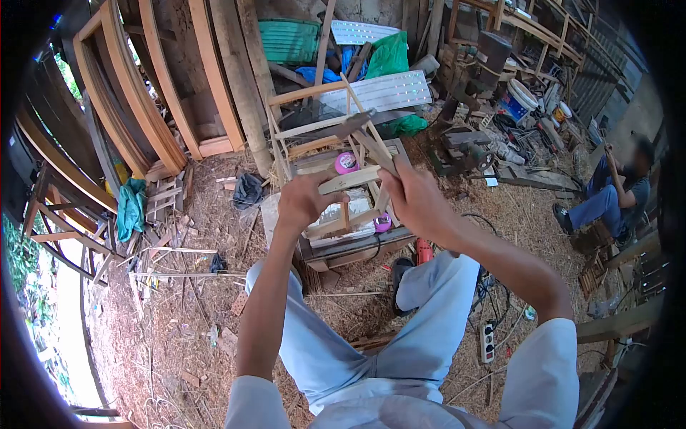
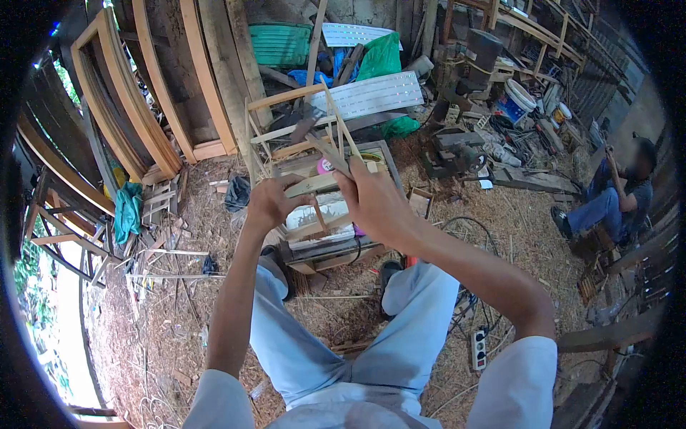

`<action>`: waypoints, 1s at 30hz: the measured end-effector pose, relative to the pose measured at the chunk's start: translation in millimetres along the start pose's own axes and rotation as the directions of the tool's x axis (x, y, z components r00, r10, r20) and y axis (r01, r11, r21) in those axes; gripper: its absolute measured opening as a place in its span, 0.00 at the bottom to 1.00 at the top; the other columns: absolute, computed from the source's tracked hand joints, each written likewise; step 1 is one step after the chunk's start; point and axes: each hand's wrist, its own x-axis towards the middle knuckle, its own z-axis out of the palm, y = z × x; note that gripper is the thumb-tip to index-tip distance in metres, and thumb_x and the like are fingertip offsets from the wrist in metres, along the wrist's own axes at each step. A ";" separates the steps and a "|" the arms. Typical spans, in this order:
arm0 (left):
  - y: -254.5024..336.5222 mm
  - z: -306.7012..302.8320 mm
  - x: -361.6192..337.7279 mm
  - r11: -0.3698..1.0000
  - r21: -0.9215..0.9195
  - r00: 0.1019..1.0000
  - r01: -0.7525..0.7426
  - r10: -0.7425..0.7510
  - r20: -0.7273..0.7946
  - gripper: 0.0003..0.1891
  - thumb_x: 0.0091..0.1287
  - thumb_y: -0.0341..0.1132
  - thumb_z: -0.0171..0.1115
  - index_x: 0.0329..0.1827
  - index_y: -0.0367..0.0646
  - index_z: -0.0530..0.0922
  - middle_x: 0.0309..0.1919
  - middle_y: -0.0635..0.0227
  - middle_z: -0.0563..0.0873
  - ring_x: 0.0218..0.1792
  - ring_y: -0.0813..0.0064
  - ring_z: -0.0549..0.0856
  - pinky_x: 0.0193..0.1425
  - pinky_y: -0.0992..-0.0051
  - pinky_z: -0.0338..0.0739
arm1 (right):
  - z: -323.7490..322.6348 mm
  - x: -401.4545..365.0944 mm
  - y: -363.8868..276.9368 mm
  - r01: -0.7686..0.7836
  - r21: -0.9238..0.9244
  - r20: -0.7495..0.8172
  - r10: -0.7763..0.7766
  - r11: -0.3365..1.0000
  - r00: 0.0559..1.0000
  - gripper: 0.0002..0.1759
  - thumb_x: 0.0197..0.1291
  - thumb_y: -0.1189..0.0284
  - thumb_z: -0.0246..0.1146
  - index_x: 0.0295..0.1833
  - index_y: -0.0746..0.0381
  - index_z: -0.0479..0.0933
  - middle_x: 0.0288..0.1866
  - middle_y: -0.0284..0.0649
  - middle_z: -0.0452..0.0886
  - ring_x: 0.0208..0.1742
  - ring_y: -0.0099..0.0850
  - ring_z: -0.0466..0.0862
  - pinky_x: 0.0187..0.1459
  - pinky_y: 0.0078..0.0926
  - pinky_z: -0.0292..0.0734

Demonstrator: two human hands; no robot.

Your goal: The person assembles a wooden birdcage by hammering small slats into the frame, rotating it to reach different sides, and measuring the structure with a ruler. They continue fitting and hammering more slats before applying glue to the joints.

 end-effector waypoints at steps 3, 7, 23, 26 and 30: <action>6.8 -7.2 0.3 0.999 -0.009 0.999 0.046 -0.046 0.006 0.28 0.44 0.59 0.74 0.46 0.57 0.86 0.33 0.57 0.87 0.40 0.54 0.85 0.45 0.60 0.79 | 19.6 -15.3 15.9 0.041 -0.226 0.180 0.000 0.973 0.984 0.15 0.71 0.64 0.51 0.45 0.68 0.70 0.23 0.58 0.78 0.30 0.60 0.81 0.34 0.57 0.74; 4.2 -3.7 -0.9 0.999 -0.016 0.999 0.040 -0.041 -0.016 0.26 0.45 0.58 0.75 0.45 0.56 0.86 0.31 0.57 0.87 0.38 0.53 0.86 0.44 0.59 0.79 | 5.4 -5.9 4.9 0.114 -0.219 0.221 -0.065 0.969 0.973 0.16 0.71 0.64 0.51 0.45 0.68 0.69 0.21 0.57 0.77 0.29 0.60 0.81 0.34 0.57 0.74; 3.2 -3.1 2.9 0.998 -0.003 0.996 0.059 -0.059 0.060 0.27 0.49 0.57 0.74 0.48 0.52 0.85 0.35 0.57 0.87 0.40 0.56 0.86 0.45 0.62 0.79 | 20.6 -10.0 21.6 0.077 -0.168 0.045 -0.070 0.983 0.997 0.16 0.70 0.63 0.52 0.44 0.67 0.70 0.24 0.56 0.79 0.28 0.59 0.81 0.30 0.55 0.75; -0.9 -0.1 1.8 0.995 -0.065 0.997 0.073 -0.071 0.027 0.27 0.49 0.57 0.73 0.48 0.52 0.85 0.35 0.57 0.87 0.40 0.55 0.86 0.44 0.62 0.79 | 7.8 -3.3 11.5 0.116 -0.228 0.111 -0.092 0.967 0.990 0.16 0.71 0.62 0.52 0.45 0.67 0.70 0.23 0.57 0.79 0.27 0.59 0.80 0.31 0.56 0.74; 5.8 -5.0 2.7 0.998 0.045 0.997 0.039 -0.042 0.063 0.27 0.49 0.57 0.73 0.48 0.52 0.85 0.33 0.57 0.87 0.40 0.55 0.86 0.43 0.61 0.79 | 4.7 -2.9 -0.2 0.032 -0.038 -0.071 -0.034 0.999 0.997 0.17 0.70 0.62 0.52 0.48 0.66 0.71 0.25 0.60 0.79 0.31 0.61 0.82 0.38 0.59 0.75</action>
